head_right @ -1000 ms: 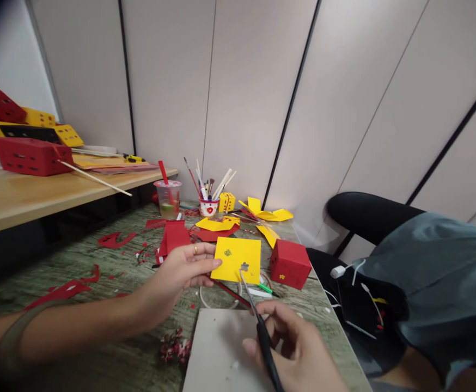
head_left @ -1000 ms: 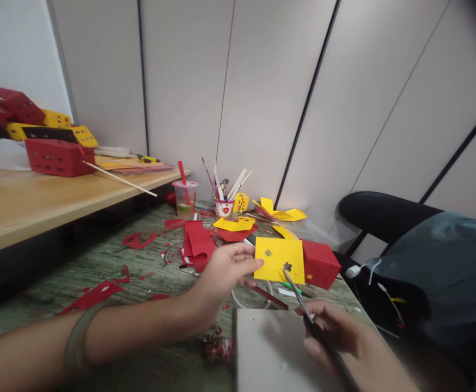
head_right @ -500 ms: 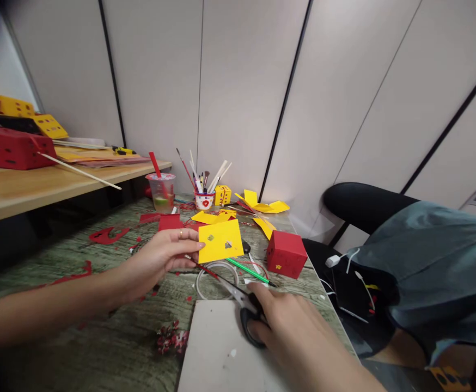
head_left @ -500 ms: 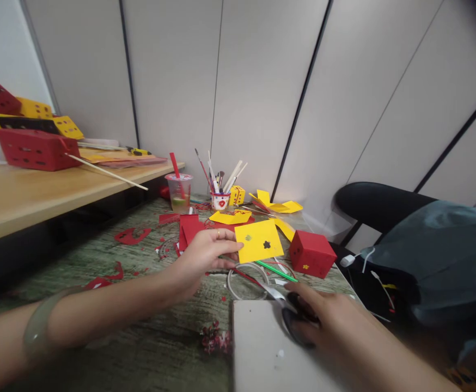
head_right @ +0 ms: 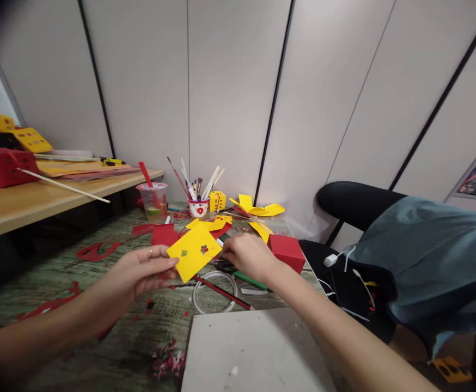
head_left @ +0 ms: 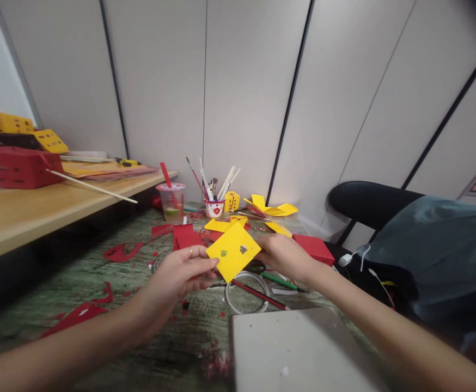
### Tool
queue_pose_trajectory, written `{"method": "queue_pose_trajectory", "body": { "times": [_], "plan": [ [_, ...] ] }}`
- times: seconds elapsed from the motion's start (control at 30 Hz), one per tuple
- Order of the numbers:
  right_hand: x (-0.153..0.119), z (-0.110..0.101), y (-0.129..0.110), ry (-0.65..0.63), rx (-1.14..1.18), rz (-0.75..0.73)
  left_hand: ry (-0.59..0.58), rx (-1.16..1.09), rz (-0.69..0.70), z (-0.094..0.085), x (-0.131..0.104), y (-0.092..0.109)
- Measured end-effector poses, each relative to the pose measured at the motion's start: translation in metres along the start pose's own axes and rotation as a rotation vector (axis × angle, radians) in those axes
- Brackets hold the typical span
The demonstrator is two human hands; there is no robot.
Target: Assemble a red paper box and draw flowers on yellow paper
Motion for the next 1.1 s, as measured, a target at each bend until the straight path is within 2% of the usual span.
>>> {"method": "queue_pose_trajectory", "body": {
  "times": [0.17,0.27,0.33,0.47,0.63,0.77,0.93,1.0,1.1],
  "plan": [
    [-0.026,-0.003,-0.001,-0.227,0.060,0.055,0.015,0.056,-0.108,-0.007,-0.001,-0.018],
    [-0.037,0.008,-0.006,-0.336,0.132,0.095,-0.021,0.057,-0.116,-0.007,-0.005,-0.025],
    [-0.040,0.016,-0.006,-0.365,0.188,0.130,-0.063,0.060,-0.136,-0.004,-0.009,-0.031],
    [-0.039,0.016,0.004,-0.316,0.348,0.218,-0.133,0.118,-0.187,0.007,-0.018,-0.046],
    [-0.048,-0.005,0.019,-0.202,0.653,0.368,-0.299,0.164,-0.231,0.034,-0.031,-0.061],
    [-0.067,-0.016,0.012,-0.075,0.821,0.425,-0.324,0.291,-0.190,0.043,-0.034,-0.065],
    [-0.090,-0.002,-0.014,0.043,1.092,0.463,-0.349,0.548,0.009,0.042,-0.034,-0.062],
    [-0.095,0.009,-0.025,0.068,1.233,0.493,-0.382,0.644,0.036,0.043,-0.034,-0.061],
    [-0.093,0.025,-0.037,0.063,1.298,0.501,-0.431,0.788,0.061,0.045,-0.034,-0.057]
  ]
}}
Point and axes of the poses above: each hand's wrist, its own x-axis towards the middle knuckle, its own z-axis out of the palm, y = z × x, the point moved 6 cm from there along x, towards the middle knuckle, and after that the axes turned 8 degrees about x, right-handed, at the moved point
